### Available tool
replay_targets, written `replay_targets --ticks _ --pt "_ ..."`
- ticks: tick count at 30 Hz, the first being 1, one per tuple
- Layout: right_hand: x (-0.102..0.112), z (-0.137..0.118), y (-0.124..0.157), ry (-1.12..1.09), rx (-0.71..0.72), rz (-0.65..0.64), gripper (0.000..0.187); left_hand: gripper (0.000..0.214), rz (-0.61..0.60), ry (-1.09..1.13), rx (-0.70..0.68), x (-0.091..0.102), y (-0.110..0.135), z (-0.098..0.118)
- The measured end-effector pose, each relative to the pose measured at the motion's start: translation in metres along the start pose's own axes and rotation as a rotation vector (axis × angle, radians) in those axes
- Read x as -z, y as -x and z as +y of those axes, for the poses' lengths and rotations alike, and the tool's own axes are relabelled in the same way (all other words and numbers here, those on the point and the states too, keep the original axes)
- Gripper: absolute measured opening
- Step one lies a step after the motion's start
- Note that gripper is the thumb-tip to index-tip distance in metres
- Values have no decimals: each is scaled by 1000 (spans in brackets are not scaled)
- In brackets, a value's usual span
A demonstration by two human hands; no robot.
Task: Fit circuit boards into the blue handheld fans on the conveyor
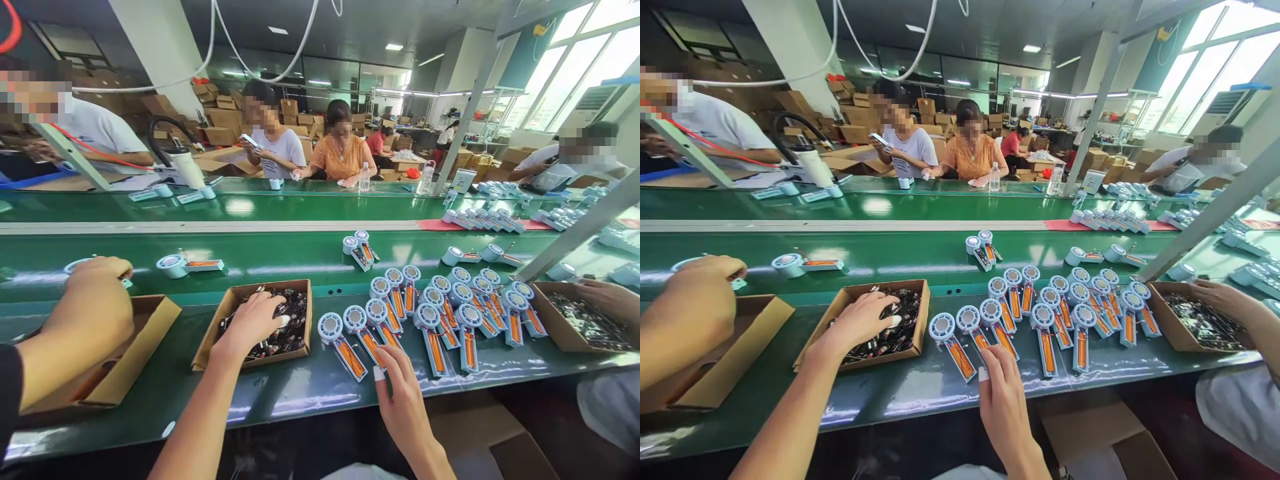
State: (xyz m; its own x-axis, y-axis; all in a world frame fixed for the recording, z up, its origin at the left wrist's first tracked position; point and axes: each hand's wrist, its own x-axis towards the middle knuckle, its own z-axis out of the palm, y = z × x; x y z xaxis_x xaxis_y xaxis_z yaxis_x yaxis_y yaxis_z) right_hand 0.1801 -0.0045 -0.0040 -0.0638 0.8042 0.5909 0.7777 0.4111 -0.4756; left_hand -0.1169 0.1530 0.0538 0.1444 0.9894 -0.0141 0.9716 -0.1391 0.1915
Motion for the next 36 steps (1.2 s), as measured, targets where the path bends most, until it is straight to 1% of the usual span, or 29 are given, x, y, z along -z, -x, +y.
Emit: replay_targets --ticks 3,6,9,11,13,15,18,21,24,26,28,29,31,34,36 --pt "1 -1 -5 -30 7 -63 40 36 40 53 -78 -6 2 -11" --pt "-6 -9 -15 -52 25 -146 35 34 135 127 -128 -6 2 -21" --pt "-24 -21 -28 55 73 -188 30 40 257 218 -122 -4 6 -29" --pt "-41 -29 -37 190 106 -230 25 40 347 373 -72 -6 9 -32" --pt "-57 -34 -43 308 120 -276 20 41 397 530 -5 -10 11 -31" --pt "-70 -36 -47 362 121 -299 19 44 382 588 24 -14 13 -27" --pt "-75 -31 -48 343 132 -305 18 41 318 554 -26 -16 17 -17" --pt "-68 -24 -47 300 141 -314 17 35 287 503 -69 -15 20 -8" --pt "-59 -19 -45 207 104 -323 16 41 289 453 -85 -15 20 -2" --pt "-54 -18 -44 106 34 -325 15 47 228 364 -122 -16 17 -1" --pt "-52 -18 -44 17 -45 -328 14 48 137 265 -165 -19 12 -2" --pt "-51 -18 -45 -10 -75 -329 13 46 99 231 -183 -20 9 -4" --pt "-51 -17 -46 -50 -118 -326 13 37 60 214 -217 -22 2 -7" --pt "-53 -16 -47 -76 -139 -311 12 28 45 226 -262 -21 -5 -9" --pt "-54 -15 -47 -83 -133 -307 12 29 73 234 -248 -18 -6 -8"
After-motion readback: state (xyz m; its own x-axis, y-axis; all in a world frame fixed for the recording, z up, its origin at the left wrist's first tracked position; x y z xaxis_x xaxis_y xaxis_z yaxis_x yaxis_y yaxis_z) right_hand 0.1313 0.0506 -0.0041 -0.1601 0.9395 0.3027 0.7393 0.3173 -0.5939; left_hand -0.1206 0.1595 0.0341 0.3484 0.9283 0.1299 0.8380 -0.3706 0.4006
